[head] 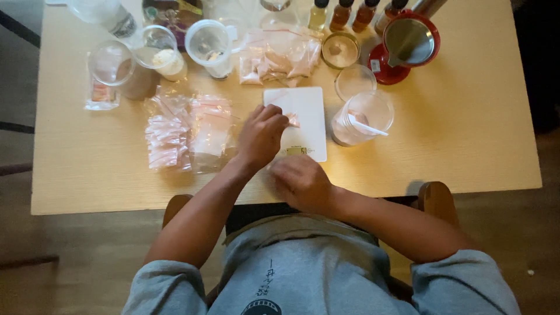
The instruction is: The person scoops a pink powder from a plastic cup using a small white spoon and transfers it into small clear plastic bags placed on a digital scale. The person repeats this process multiple times, filling several bags with the powder.
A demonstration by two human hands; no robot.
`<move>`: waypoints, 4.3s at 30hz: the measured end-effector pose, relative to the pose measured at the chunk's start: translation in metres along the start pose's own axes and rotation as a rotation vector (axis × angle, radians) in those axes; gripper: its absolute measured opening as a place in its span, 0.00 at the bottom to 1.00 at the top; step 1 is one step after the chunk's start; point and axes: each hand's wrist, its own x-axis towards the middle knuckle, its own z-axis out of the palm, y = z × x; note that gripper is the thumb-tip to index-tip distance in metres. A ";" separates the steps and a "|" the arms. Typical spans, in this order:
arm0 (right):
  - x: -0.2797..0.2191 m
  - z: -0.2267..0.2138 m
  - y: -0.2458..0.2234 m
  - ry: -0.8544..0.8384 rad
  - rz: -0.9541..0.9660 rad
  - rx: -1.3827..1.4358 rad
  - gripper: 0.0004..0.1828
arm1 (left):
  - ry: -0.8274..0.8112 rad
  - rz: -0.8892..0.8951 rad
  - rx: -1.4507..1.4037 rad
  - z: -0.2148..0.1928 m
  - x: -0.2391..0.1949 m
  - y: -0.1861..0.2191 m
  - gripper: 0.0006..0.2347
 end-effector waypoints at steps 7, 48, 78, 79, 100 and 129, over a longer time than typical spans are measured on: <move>0.003 -0.008 0.017 0.364 0.538 0.601 0.12 | 0.317 0.041 -0.349 -0.037 0.008 0.034 0.02; 0.076 0.041 0.100 0.559 1.011 0.488 0.22 | 0.158 -0.561 -0.739 -0.005 -0.009 -0.008 0.06; 0.114 0.133 0.071 -0.335 0.506 -0.060 0.11 | -0.115 -0.711 0.262 -0.096 -0.059 -0.057 0.18; 0.114 0.132 0.070 -0.336 0.505 -0.062 0.11 | -0.113 -0.711 0.260 -0.097 -0.057 -0.055 0.18; 0.077 -0.002 0.040 0.117 0.687 0.348 0.05 | 0.141 -0.283 0.220 -0.029 -0.013 0.017 0.43; 0.035 -0.033 0.052 0.311 0.305 0.317 0.05 | 0.045 0.115 -0.166 -0.002 0.015 0.012 0.30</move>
